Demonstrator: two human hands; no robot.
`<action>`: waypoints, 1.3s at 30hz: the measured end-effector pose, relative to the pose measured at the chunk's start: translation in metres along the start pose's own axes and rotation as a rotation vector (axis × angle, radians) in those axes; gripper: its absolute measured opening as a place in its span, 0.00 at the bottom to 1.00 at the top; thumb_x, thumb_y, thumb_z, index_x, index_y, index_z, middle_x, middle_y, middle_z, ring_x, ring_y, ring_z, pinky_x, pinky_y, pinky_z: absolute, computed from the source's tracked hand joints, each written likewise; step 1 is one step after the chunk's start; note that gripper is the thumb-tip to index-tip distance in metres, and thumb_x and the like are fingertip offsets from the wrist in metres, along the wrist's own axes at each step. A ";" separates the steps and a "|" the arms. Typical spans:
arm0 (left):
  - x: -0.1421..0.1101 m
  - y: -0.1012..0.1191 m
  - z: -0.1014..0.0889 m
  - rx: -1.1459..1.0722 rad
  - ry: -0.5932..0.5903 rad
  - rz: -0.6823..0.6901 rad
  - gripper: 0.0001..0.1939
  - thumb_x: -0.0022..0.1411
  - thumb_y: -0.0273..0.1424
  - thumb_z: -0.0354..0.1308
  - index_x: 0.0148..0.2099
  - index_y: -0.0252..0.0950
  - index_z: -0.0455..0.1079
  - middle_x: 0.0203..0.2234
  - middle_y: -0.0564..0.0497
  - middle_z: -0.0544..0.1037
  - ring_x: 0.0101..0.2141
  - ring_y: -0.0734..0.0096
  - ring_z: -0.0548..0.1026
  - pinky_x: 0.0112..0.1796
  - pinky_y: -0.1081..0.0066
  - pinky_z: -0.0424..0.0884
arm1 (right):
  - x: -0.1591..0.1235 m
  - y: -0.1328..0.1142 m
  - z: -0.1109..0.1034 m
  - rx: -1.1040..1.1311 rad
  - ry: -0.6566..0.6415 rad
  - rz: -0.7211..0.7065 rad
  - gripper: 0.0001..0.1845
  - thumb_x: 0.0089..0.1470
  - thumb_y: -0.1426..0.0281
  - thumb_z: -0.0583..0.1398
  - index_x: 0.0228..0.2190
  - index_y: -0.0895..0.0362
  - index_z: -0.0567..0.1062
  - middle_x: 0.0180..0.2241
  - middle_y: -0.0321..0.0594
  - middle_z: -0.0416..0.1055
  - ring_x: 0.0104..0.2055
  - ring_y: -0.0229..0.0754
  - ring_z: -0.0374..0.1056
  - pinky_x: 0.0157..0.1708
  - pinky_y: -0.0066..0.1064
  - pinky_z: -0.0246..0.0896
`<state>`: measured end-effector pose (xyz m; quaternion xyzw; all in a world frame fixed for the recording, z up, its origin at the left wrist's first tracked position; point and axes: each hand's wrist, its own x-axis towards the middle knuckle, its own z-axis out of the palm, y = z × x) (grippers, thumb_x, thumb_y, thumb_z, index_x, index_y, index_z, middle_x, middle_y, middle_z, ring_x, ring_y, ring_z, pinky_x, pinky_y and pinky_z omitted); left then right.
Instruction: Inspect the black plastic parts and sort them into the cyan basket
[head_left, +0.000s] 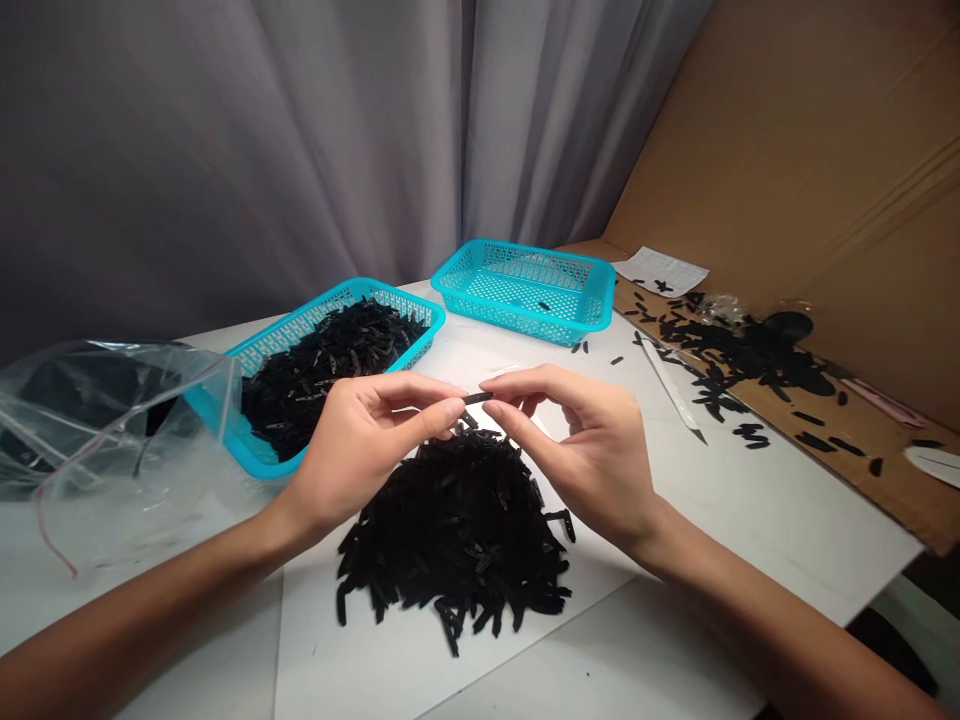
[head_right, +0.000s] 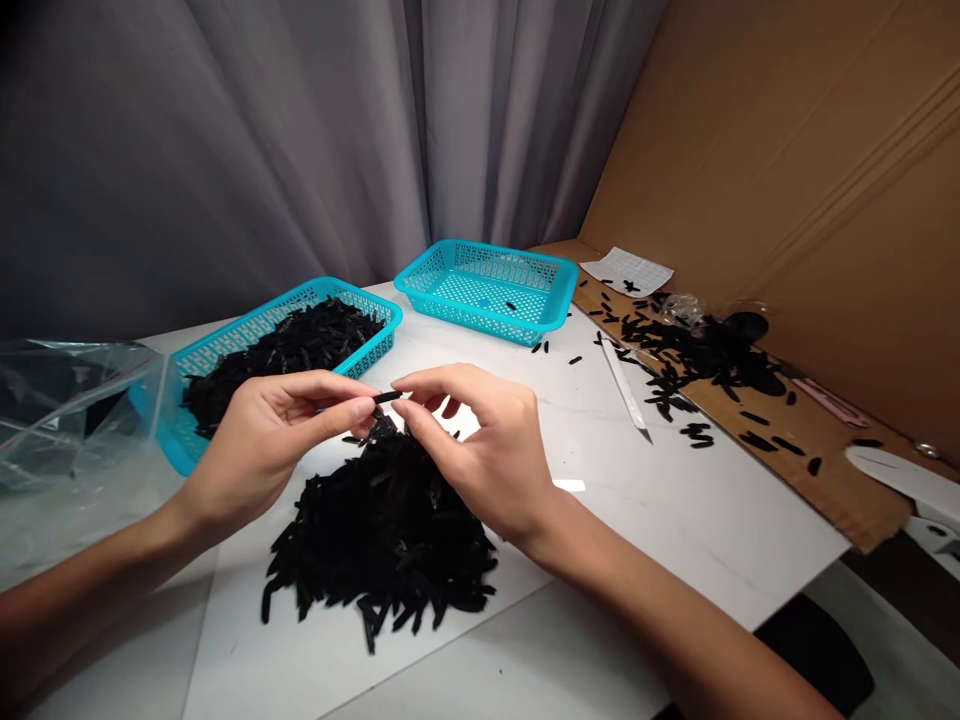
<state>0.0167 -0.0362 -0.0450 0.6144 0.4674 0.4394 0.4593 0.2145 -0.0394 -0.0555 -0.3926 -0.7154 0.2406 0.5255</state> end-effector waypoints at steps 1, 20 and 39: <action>0.000 0.000 0.000 0.003 -0.004 -0.001 0.05 0.60 0.34 0.69 0.36 0.38 0.83 0.27 0.53 0.82 0.31 0.72 0.79 0.34 0.77 0.77 | 0.000 0.000 0.000 -0.031 0.003 -0.034 0.04 0.58 0.74 0.65 0.35 0.52 0.81 0.32 0.36 0.81 0.31 0.41 0.74 0.33 0.34 0.71; -0.002 0.006 0.001 0.020 0.040 0.074 0.02 0.58 0.31 0.71 0.36 0.41 0.83 0.30 0.55 0.84 0.29 0.77 0.80 0.32 0.82 0.77 | 0.000 0.001 -0.002 0.009 0.158 -0.138 0.07 0.57 0.77 0.67 0.35 0.53 0.82 0.32 0.36 0.81 0.31 0.40 0.73 0.30 0.36 0.68; -0.003 0.009 0.003 0.019 0.141 0.208 0.07 0.57 0.23 0.70 0.34 0.43 0.82 0.27 0.61 0.84 0.28 0.84 0.81 0.33 0.90 0.77 | 0.003 -0.005 -0.004 0.302 0.078 0.210 0.04 0.55 0.74 0.69 0.33 0.52 0.83 0.33 0.34 0.81 0.34 0.37 0.75 0.32 0.29 0.68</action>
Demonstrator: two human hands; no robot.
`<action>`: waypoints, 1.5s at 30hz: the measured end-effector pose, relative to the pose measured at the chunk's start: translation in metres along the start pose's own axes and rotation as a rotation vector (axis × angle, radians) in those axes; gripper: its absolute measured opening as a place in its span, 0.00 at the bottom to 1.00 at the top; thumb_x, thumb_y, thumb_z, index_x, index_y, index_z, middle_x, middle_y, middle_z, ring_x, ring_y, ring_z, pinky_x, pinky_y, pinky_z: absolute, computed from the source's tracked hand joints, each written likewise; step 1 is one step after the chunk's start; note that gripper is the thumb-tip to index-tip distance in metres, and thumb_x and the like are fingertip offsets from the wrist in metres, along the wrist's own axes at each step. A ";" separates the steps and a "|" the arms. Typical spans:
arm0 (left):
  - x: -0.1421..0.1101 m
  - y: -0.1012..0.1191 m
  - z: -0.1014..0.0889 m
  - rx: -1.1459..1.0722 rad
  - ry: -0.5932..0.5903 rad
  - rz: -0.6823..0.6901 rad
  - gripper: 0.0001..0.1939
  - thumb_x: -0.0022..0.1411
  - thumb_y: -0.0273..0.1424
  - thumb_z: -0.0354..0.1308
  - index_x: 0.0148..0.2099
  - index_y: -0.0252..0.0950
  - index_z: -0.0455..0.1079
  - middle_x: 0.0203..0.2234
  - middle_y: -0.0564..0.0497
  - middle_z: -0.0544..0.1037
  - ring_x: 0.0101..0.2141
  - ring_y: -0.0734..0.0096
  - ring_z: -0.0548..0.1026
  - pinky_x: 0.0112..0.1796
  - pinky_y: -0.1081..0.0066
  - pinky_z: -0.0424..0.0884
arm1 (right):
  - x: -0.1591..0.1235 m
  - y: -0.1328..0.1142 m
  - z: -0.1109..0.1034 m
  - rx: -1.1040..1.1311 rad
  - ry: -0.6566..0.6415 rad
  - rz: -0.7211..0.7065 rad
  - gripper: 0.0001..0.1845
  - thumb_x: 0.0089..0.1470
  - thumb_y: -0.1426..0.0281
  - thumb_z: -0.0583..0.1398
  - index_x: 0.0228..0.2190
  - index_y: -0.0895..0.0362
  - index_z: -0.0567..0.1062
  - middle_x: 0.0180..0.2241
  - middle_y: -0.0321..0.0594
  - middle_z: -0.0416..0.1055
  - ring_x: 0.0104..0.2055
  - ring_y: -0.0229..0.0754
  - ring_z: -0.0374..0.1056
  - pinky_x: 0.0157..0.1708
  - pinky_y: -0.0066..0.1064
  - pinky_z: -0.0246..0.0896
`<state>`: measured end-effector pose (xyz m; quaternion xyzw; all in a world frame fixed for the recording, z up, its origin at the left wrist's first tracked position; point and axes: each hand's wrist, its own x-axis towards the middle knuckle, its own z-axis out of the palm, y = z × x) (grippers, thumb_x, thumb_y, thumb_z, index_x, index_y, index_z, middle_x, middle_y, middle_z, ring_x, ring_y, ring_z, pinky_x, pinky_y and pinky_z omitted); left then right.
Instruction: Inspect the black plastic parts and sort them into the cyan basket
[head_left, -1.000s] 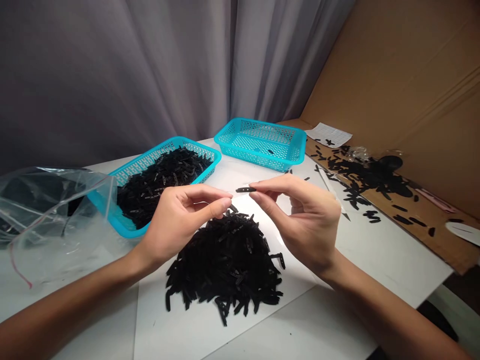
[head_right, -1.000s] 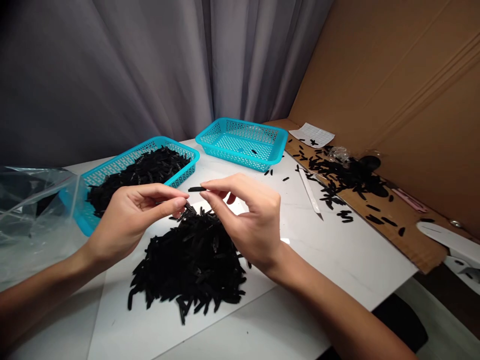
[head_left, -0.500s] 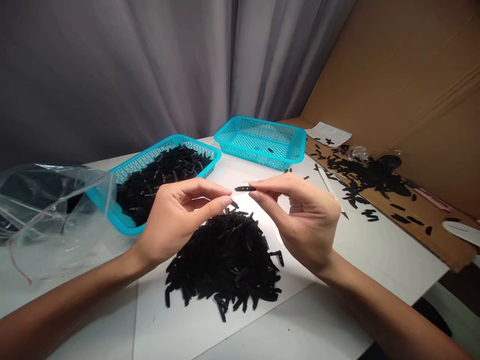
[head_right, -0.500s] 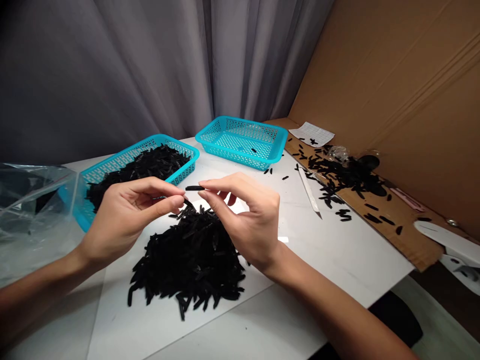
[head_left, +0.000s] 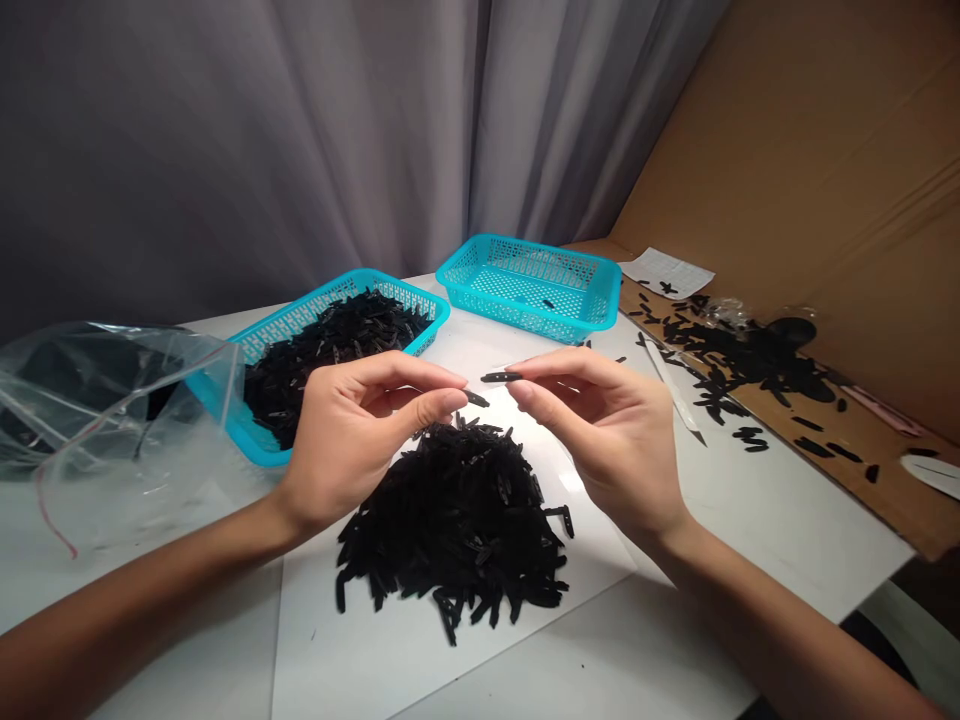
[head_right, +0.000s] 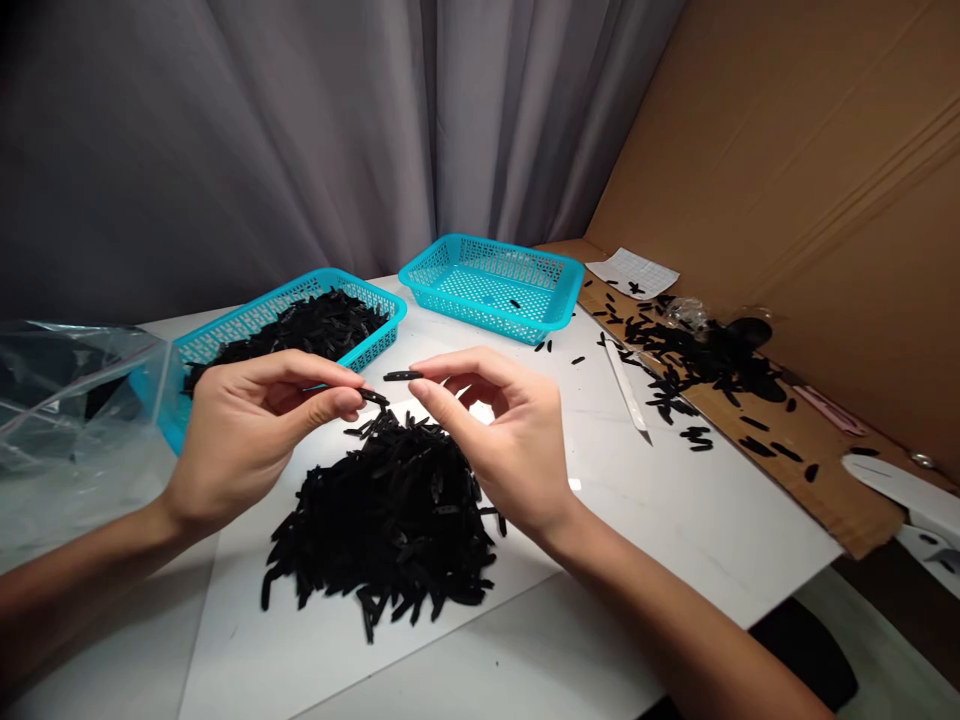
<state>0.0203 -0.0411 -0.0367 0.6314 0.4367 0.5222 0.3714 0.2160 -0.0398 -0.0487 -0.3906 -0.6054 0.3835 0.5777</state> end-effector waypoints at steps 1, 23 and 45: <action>0.000 0.000 0.000 0.005 0.015 0.025 0.08 0.56 0.22 0.70 0.34 0.43 0.82 0.28 0.62 0.84 0.28 0.84 0.81 0.34 0.89 0.77 | -0.001 -0.001 0.001 0.001 -0.001 -0.006 0.04 0.55 0.74 0.69 0.33 0.52 0.83 0.33 0.34 0.81 0.35 0.38 0.75 0.32 0.29 0.69; -0.005 -0.007 0.004 0.037 0.075 0.163 0.08 0.55 0.23 0.72 0.36 0.41 0.81 0.30 0.60 0.84 0.31 0.81 0.82 0.37 0.86 0.79 | -0.004 0.010 0.005 0.229 -0.113 0.177 0.04 0.54 0.72 0.70 0.32 0.51 0.84 0.34 0.33 0.80 0.32 0.33 0.72 0.31 0.24 0.67; -0.007 -0.007 0.004 0.142 0.060 0.101 0.06 0.56 0.28 0.71 0.38 0.42 0.82 0.32 0.57 0.85 0.33 0.74 0.83 0.38 0.76 0.81 | -0.005 0.004 0.007 0.189 -0.140 0.211 0.09 0.54 0.66 0.70 0.26 0.57 0.80 0.25 0.34 0.74 0.27 0.34 0.67 0.29 0.26 0.64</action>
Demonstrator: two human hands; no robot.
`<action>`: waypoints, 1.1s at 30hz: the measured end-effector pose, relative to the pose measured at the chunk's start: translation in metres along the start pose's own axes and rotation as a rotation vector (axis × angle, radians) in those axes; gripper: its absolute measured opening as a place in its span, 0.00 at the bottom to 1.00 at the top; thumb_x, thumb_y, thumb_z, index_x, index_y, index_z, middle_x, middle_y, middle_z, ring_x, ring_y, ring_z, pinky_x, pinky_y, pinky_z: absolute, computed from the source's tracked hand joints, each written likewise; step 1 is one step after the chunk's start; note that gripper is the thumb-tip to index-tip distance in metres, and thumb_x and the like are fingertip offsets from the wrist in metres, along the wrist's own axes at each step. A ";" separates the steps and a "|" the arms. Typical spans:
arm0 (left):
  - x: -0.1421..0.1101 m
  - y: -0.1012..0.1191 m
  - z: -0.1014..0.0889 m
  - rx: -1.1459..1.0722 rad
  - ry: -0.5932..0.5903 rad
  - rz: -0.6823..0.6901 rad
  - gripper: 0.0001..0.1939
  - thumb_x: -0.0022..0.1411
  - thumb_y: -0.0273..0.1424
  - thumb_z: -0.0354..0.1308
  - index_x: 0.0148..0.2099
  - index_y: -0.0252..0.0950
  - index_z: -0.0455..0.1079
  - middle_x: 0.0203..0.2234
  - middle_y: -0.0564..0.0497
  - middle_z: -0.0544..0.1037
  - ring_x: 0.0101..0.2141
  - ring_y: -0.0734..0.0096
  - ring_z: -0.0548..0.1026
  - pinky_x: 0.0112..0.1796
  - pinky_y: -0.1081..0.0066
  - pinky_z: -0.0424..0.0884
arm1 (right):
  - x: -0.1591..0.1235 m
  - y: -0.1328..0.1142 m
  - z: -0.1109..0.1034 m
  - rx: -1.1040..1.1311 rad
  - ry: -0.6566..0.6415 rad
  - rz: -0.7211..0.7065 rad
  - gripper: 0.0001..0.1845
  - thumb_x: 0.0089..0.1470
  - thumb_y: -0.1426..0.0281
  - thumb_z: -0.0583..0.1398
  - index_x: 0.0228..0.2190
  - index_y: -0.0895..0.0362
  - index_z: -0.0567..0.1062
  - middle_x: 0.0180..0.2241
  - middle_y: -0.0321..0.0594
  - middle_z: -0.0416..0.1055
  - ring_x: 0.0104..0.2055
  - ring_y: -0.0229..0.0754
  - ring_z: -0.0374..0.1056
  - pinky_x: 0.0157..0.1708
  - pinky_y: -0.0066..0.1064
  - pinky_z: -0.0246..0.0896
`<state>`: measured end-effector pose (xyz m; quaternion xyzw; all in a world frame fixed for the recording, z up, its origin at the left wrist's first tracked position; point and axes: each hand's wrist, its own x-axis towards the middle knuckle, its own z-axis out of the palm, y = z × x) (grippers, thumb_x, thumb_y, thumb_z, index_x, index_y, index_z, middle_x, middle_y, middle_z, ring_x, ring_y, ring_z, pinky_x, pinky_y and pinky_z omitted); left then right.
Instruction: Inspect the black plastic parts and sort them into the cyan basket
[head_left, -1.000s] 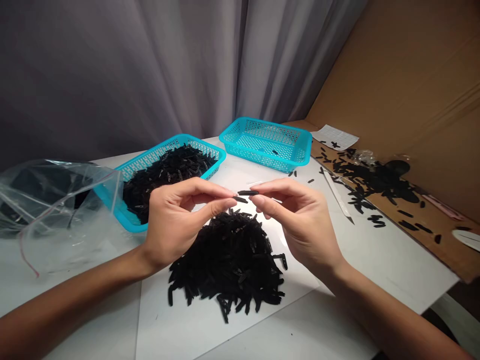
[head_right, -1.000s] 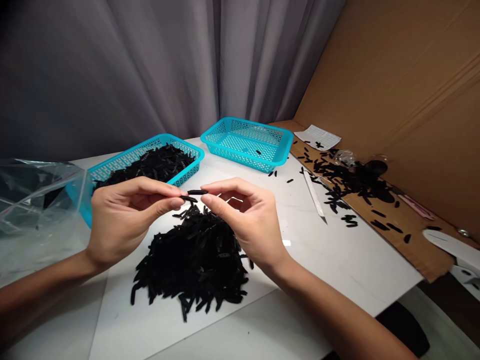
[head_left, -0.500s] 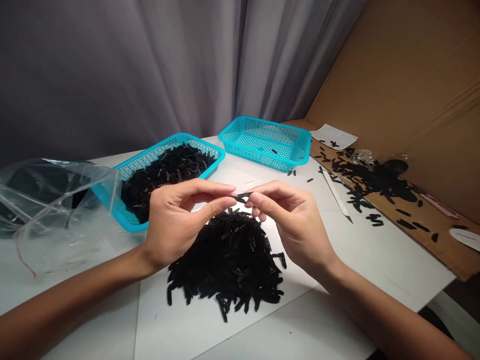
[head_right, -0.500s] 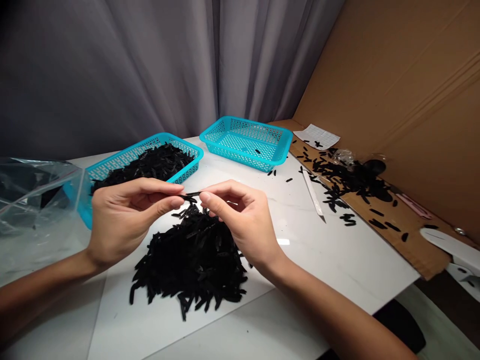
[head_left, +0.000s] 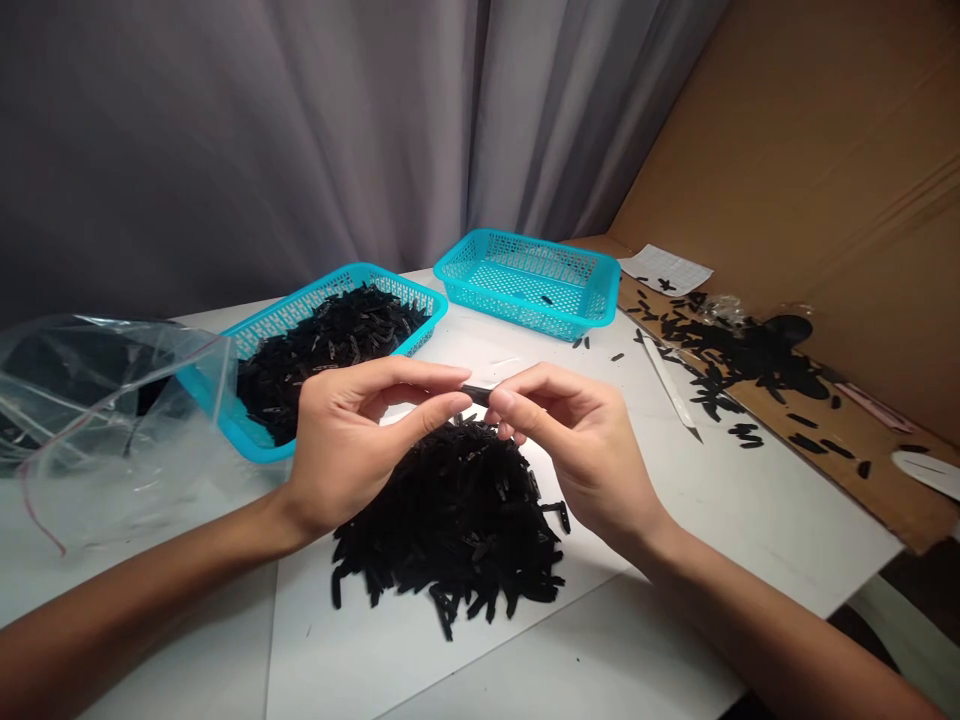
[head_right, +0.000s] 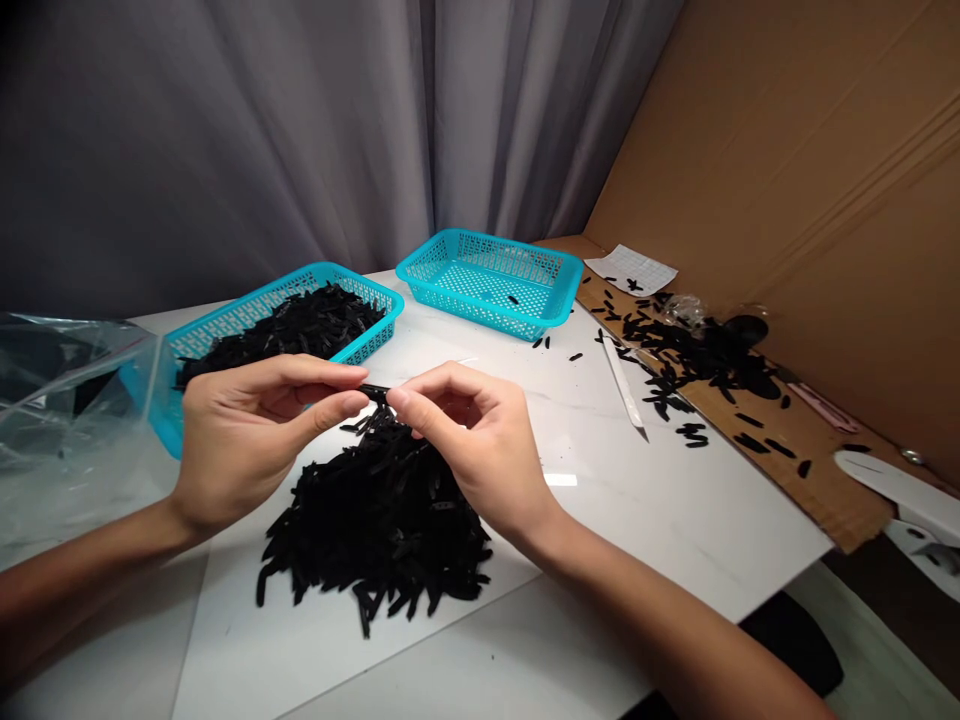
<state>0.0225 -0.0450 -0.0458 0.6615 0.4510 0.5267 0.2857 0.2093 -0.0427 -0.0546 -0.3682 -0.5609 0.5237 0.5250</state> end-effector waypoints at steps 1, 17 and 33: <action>0.000 -0.001 0.000 0.002 -0.008 0.003 0.06 0.57 0.27 0.71 0.38 0.42 0.82 0.32 0.56 0.85 0.33 0.73 0.83 0.38 0.76 0.81 | 0.000 0.000 0.000 -0.002 0.000 0.000 0.09 0.54 0.65 0.70 0.26 0.57 0.80 0.25 0.34 0.74 0.27 0.34 0.67 0.29 0.27 0.64; 0.063 0.002 -0.099 0.805 0.119 0.022 0.22 0.56 0.46 0.70 0.50 0.44 0.80 0.43 0.60 0.82 0.39 0.66 0.79 0.46 0.67 0.74 | 0.008 0.010 -0.016 -0.961 -0.513 -0.094 0.19 0.59 0.62 0.66 0.51 0.53 0.78 0.51 0.50 0.76 0.54 0.59 0.69 0.52 0.51 0.65; 0.022 -0.033 -0.017 0.473 -0.847 0.209 0.08 0.65 0.26 0.60 0.43 0.39 0.79 0.34 0.51 0.83 0.35 0.66 0.79 0.36 0.71 0.68 | 0.014 0.016 -0.014 -0.759 -0.426 -0.075 0.10 0.55 0.79 0.64 0.35 0.53 0.82 0.34 0.37 0.81 0.33 0.40 0.74 0.33 0.31 0.66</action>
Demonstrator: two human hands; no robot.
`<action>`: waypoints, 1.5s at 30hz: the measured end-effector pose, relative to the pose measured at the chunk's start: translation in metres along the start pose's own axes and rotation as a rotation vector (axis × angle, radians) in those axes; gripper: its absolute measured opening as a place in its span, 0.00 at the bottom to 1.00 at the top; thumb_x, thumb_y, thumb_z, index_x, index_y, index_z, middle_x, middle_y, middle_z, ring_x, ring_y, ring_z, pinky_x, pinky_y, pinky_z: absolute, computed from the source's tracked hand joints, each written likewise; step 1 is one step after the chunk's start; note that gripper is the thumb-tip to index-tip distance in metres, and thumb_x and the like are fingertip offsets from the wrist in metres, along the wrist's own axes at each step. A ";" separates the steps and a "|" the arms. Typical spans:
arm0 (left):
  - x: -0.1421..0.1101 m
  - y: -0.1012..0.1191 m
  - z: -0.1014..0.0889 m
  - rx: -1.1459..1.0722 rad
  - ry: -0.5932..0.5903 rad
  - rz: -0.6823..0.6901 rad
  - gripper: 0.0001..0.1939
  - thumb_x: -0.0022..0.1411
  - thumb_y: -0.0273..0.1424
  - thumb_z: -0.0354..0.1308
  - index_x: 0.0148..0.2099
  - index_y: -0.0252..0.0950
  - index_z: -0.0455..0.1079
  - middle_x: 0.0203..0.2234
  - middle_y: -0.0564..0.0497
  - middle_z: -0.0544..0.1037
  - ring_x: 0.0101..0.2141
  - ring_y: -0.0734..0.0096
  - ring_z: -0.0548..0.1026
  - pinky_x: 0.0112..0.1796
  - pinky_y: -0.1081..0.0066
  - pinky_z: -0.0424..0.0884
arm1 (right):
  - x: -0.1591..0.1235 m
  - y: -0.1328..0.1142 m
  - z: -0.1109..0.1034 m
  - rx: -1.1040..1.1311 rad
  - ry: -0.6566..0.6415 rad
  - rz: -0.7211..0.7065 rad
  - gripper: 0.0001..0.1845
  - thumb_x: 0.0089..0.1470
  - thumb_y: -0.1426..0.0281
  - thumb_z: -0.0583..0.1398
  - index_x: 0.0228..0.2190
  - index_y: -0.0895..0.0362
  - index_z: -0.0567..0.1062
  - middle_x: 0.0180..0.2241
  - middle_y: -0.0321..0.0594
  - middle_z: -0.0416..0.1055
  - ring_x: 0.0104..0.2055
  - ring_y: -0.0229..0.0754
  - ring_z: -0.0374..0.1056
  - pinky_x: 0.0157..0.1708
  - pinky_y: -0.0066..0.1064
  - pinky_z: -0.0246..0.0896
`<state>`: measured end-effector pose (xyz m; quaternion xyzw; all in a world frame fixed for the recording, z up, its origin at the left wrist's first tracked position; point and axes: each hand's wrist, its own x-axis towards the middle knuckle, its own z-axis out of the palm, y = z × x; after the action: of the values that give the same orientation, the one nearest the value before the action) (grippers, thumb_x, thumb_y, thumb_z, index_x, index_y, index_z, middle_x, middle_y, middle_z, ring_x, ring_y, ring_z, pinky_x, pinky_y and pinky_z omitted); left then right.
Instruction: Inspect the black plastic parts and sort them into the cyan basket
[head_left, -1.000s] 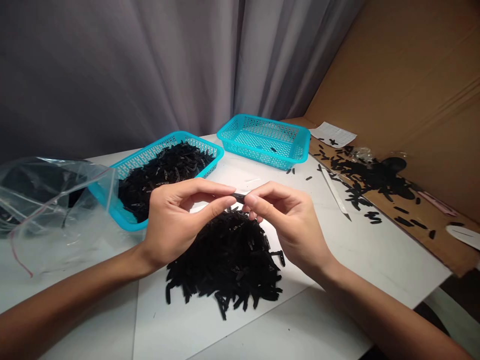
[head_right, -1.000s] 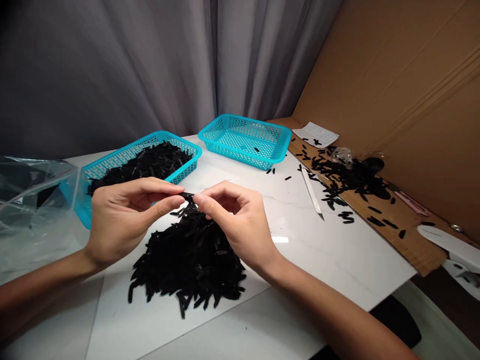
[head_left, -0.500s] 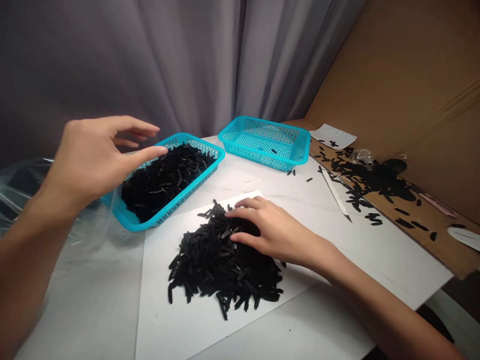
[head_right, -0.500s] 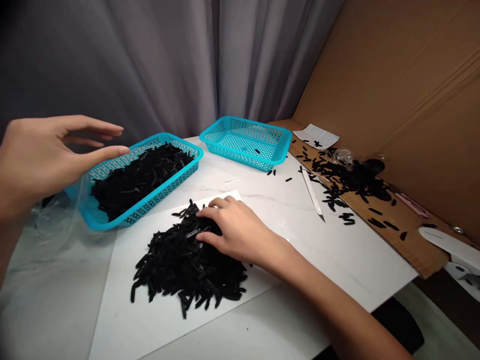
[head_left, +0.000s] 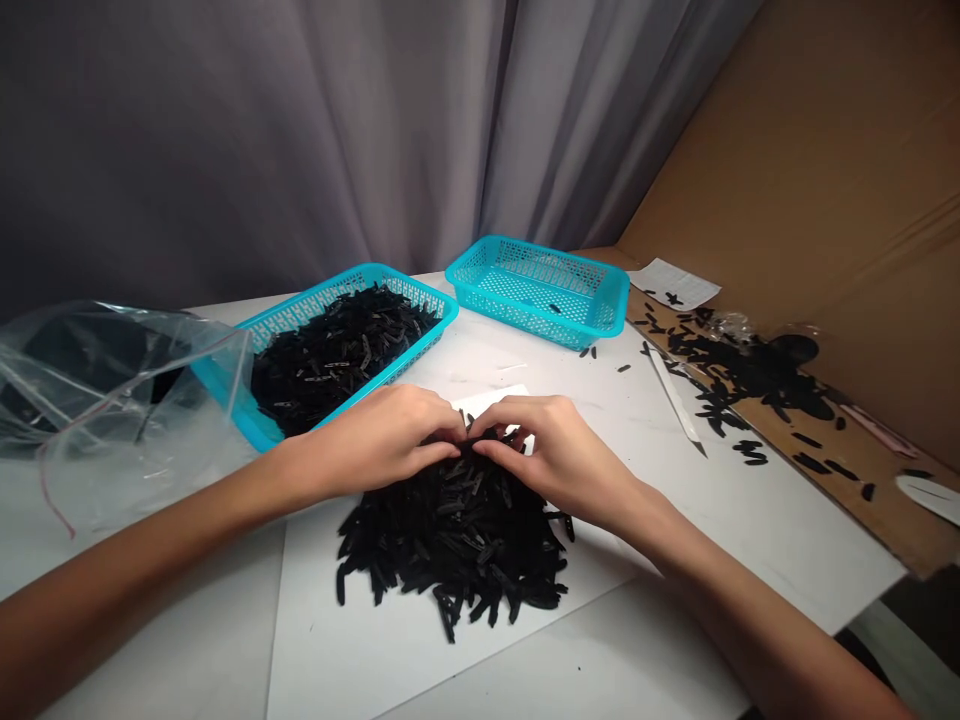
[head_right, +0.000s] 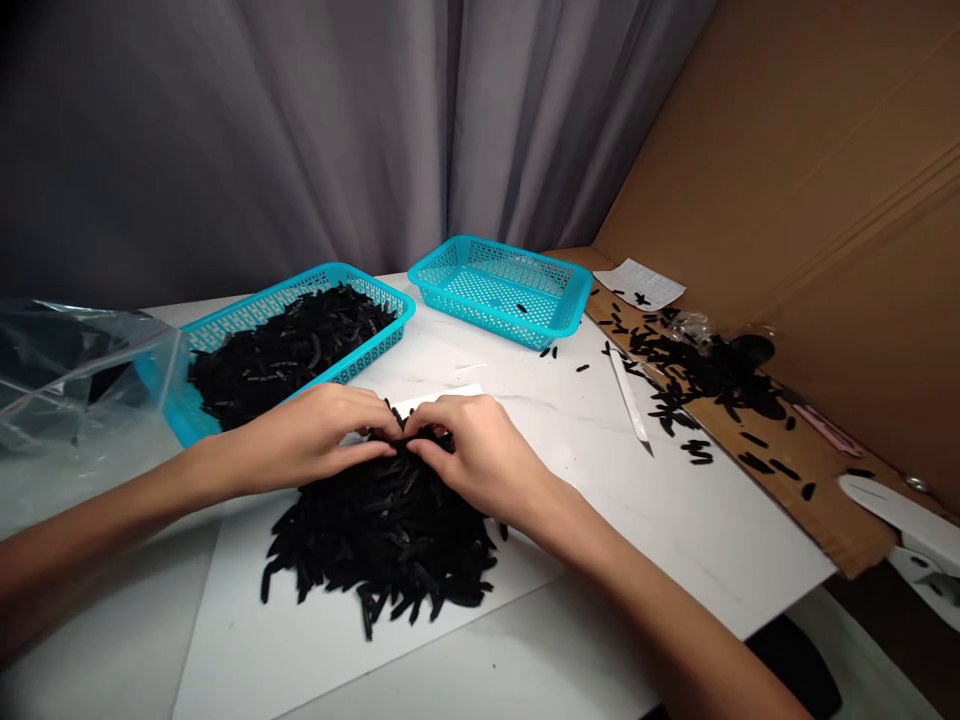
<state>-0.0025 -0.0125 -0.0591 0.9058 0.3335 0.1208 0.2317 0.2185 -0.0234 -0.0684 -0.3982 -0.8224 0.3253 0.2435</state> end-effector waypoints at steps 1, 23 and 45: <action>0.000 0.000 -0.001 -0.012 0.023 -0.002 0.09 0.65 0.25 0.59 0.42 0.39 0.80 0.33 0.51 0.83 0.34 0.67 0.79 0.36 0.71 0.69 | 0.000 -0.001 -0.001 0.014 0.013 0.003 0.09 0.56 0.79 0.64 0.35 0.53 0.82 0.34 0.37 0.81 0.32 0.40 0.74 0.33 0.31 0.67; -0.007 0.021 -0.016 0.061 0.416 0.057 0.02 0.62 0.25 0.63 0.38 0.36 0.77 0.30 0.53 0.82 0.30 0.74 0.78 0.33 0.75 0.72 | -0.004 -0.013 -0.007 0.230 0.254 -0.026 0.03 0.59 0.71 0.66 0.33 0.56 0.81 0.31 0.35 0.81 0.32 0.37 0.74 0.29 0.27 0.65; -0.009 0.033 -0.017 -0.026 0.667 0.100 0.04 0.61 0.25 0.67 0.39 0.38 0.79 0.31 0.55 0.83 0.31 0.74 0.79 0.33 0.73 0.74 | -0.009 -0.020 -0.008 0.391 0.464 -0.111 0.03 0.56 0.76 0.67 0.34 0.56 0.82 0.32 0.36 0.80 0.33 0.38 0.74 0.30 0.31 0.69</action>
<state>0.0029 -0.0349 -0.0283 0.8286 0.3444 0.4261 0.1149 0.2187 -0.0380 -0.0498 -0.3621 -0.6871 0.3638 0.5142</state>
